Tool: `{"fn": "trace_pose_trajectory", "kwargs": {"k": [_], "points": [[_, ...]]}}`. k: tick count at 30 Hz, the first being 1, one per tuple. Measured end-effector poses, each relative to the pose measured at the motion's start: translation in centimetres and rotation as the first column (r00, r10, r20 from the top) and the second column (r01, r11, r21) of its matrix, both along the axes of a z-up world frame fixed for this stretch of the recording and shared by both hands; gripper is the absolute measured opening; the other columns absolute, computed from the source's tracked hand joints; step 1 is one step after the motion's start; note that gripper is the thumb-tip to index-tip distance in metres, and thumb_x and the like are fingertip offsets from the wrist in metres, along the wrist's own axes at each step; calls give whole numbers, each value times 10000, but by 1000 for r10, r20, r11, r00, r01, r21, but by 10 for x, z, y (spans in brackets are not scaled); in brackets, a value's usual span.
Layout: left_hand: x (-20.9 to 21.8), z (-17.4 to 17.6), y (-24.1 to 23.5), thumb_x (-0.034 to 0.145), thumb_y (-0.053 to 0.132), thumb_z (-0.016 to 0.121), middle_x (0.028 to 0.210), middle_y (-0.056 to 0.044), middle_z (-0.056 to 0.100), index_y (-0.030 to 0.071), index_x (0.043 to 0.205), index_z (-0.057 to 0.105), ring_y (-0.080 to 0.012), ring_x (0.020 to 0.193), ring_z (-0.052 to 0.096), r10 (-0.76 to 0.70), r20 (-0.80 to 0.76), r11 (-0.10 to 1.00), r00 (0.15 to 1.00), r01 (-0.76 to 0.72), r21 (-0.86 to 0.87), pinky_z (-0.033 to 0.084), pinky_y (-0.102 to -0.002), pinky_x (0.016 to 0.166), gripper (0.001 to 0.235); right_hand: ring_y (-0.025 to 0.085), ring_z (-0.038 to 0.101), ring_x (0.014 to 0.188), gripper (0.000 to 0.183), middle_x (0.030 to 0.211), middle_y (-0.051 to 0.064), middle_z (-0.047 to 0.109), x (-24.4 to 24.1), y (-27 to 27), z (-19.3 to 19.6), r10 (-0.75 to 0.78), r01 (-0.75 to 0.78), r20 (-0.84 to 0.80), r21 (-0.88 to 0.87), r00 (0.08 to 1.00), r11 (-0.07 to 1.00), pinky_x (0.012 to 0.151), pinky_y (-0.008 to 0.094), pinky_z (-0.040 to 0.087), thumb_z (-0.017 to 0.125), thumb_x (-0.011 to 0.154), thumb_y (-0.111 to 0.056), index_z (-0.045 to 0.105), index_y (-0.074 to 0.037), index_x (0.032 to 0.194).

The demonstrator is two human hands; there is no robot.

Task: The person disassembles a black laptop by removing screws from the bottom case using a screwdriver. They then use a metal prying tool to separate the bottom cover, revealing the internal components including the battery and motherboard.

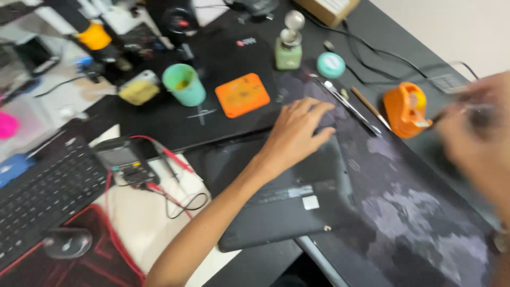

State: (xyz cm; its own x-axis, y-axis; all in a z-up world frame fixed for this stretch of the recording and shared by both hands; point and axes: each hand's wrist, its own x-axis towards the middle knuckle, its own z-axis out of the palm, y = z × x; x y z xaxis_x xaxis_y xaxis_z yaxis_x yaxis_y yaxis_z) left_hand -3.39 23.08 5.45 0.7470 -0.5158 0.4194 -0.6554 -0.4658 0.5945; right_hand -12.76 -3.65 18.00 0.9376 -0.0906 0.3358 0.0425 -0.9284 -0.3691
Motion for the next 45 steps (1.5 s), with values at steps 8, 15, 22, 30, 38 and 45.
{"fn": "trace_pose_trajectory", "kwargs": {"k": [8, 15, 22, 30, 38, 45], "points": [[37, -38, 92, 892, 434, 753, 1454, -298, 454, 16, 1433, 497, -499, 1361, 429, 394, 278, 900, 876, -429, 76, 375, -547, 1103, 731, 221, 618, 935, 320, 1036, 89, 659, 97, 130, -42, 759, -716, -163, 256, 630, 650, 771, 346, 527, 686, 915, -110, 716, -94, 1232], [40, -60, 109, 868, 509, 764, 1553, -354, 321, -7, 1531, 379, -517, 1438, 331, 419, 169, 900, 892, -432, 49, 309, -548, 1174, 924, 155, 645, 940, 276, 1114, 37, 691, 131, 154, -67, 732, -607, 21, 577, 680, 547, 834, 293, 521, 676, 968, -114, 678, -52, 1237], [47, -68, 115, 886, 421, 805, 1441, -223, 473, 11, 1512, 414, -429, 1374, 455, 416, 188, 909, 890, -412, -59, 367, -494, 1176, 844, 241, 677, 1046, 158, 1233, 217, 703, 153, 132, -135, 567, -353, 174, 909, 805, 223, 965, 356, 539, 569, 1088, -75, 565, -56, 1245], [24, -49, 134, 747, 369, 911, 1331, -178, 505, -4, 1477, 432, -375, 1255, 512, 342, 51, 930, 938, -330, -164, 430, -432, 1083, 949, 293, 709, 1075, 289, 1217, 218, 679, 154, 126, -155, 500, -124, 156, 988, 852, -97, 994, 411, 569, 517, 1056, -54, 449, -137, 1324], [11, -37, 137, 691, 283, 959, 1363, -181, 442, 21, 1472, 423, -397, 1252, 525, 298, -77, 947, 952, -304, -99, 463, -432, 1045, 983, 250, 687, 1161, 250, 1270, 204, 699, 140, 136, -171, 536, -299, 160, 937, 829, 182, 1047, 353, 539, 588, 1025, 71, 556, 41, 1271], [9, -25, 143, 686, 203, 900, 1375, -160, 426, 101, 1492, 442, -365, 1299, 484, 187, -133, 978, 973, -197, -66, 449, -430, 1068, 932, 266, 700, 1190, 307, 1277, 218, 688, 129, 141, -164, 554, -437, 270, 879, 787, 192, 1068, 365, 558, 579, 1055, 69, 447, -33, 1313]]}}
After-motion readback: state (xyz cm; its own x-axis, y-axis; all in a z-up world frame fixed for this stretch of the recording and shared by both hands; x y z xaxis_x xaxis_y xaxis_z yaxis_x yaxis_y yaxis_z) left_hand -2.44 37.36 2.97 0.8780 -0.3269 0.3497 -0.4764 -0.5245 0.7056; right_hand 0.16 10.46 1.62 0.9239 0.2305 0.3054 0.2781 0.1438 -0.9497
